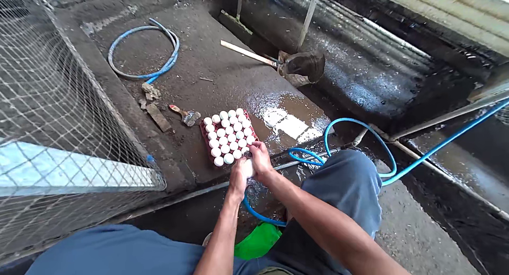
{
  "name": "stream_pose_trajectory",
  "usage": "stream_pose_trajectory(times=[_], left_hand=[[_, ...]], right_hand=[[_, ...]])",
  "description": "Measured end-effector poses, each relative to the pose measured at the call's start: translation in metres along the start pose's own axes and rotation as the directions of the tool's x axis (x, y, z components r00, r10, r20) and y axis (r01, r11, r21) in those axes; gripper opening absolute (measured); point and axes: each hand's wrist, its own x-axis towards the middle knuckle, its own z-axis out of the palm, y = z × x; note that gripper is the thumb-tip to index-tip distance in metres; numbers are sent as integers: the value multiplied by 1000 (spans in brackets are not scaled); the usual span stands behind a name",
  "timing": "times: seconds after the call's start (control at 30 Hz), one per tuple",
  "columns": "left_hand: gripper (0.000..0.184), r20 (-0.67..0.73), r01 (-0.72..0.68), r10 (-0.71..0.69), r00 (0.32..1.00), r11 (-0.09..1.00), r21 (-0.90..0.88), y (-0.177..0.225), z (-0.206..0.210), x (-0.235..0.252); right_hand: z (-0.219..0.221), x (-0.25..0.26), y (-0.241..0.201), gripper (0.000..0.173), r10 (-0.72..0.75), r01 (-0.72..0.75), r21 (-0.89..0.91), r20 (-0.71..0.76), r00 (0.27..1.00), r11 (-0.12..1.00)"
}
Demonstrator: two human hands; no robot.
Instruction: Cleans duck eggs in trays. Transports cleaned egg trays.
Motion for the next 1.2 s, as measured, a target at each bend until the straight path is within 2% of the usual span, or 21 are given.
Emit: stream_pose_trajectory(times=[0.07, 0.13, 0.17, 0.27, 0.3, 0.4, 0.5, 0.53, 0.6, 0.63, 0.7, 0.77, 0.8, 0.83, 0.9, 0.97, 1.0, 1.03, 1.07, 1.13, 1.2], left_hand=[[44, 41, 12, -12, 999, 1000, -12, -1, -4, 0], [30, 32, -28, 30, 999, 999, -47, -4, -6, 6], [29, 28, -56, 59, 998, 994, -90, -6, -7, 9], [45, 21, -155, 160, 987, 979, -131, -7, -2, 8], [49, 24, -162, 165, 986, 981, -105, -8, 0, 7], [52, -11, -188, 188, 982, 981, -39, -8, 6, 4], [46, -61, -230, 226, 972, 972, -59, -6, 8, 2], [48, -28, -195, 193, 981, 979, -63, -5, 5, -1], [52, 18, -135, 137, 990, 985, -106, -2, 0, 0], [50, 22, -130, 135, 991, 981, -147, -3, 0, 4], [49, 130, -49, 84, 988, 966, -255, -5, -4, 5], [41, 150, -19, 55, 987, 973, -231, -7, -5, 6], [36, 105, -40, 62, 993, 977, -208, -7, -5, 7], [32, 27, -75, 81, 996, 983, -168, -7, -3, 9], [35, -70, -123, 117, 991, 989, -80, -6, 0, 9], [44, -16, -157, 156, 988, 986, -56, -4, 1, 5], [46, 35, -151, 153, 988, 987, -57, -2, -1, 4], [48, 81, -123, 127, 989, 991, -51, -2, -3, 2], [48, 92, -104, 107, 990, 994, -27, -3, -2, 1], [49, 35, -105, 105, 994, 994, 6, -4, 4, 1], [61, 39, -102, 105, 994, 993, -65, 5, 2, -4]], right_hand=[[-2, 2, -3, 33, 131, -132, 88, 25, 991, 987], [-1, -2, -2, 31, 152, -156, 125, 40, 988, 980], [1, -6, -1, 34, 107, -109, 89, 32, 994, 990], [4, -24, 5, 41, -184, 189, -151, 48, 982, 970], [4, -23, 5, 41, -218, 219, -166, 26, 976, 961], [4, -10, 1, 38, -117, 108, -116, -69, 991, 987], [5, -25, 6, 41, -196, 192, -151, -10, 981, 970], [4, -22, 7, 40, -181, 179, -146, -1, 983, 973], [-1, -2, 5, 38, -48, 49, -88, 11, 999, 995], [-3, 7, 5, 37, 30, -29, -42, 32, 999, 999], [-6, 18, 8, 36, 132, -137, 89, 60, 989, 987], [-5, 17, 8, 39, 156, -162, 208, 45, 987, 965], [-2, 13, 8, 41, 138, -141, 221, 28, 990, 965], [0, 6, 7, 43, 86, -86, 173, 8, 996, 981], [2, -17, 9, 48, -125, 126, -78, 19, 992, 989], [2, -35, 16, 48, -338, 351, -254, 94, 936, 901], [2, -33, 17, 48, -383, 392, -276, 88, 920, 878], [0, -26, 16, 47, -366, 364, -286, 48, 929, 887], [-3, -18, 11, 46, -289, 276, -278, -5, 957, 920], [-3, -9, 4, 42, -149, 129, -229, -70, 986, 965], [2, -19, 8, 44, -219, 214, -227, 4, 976, 950]])
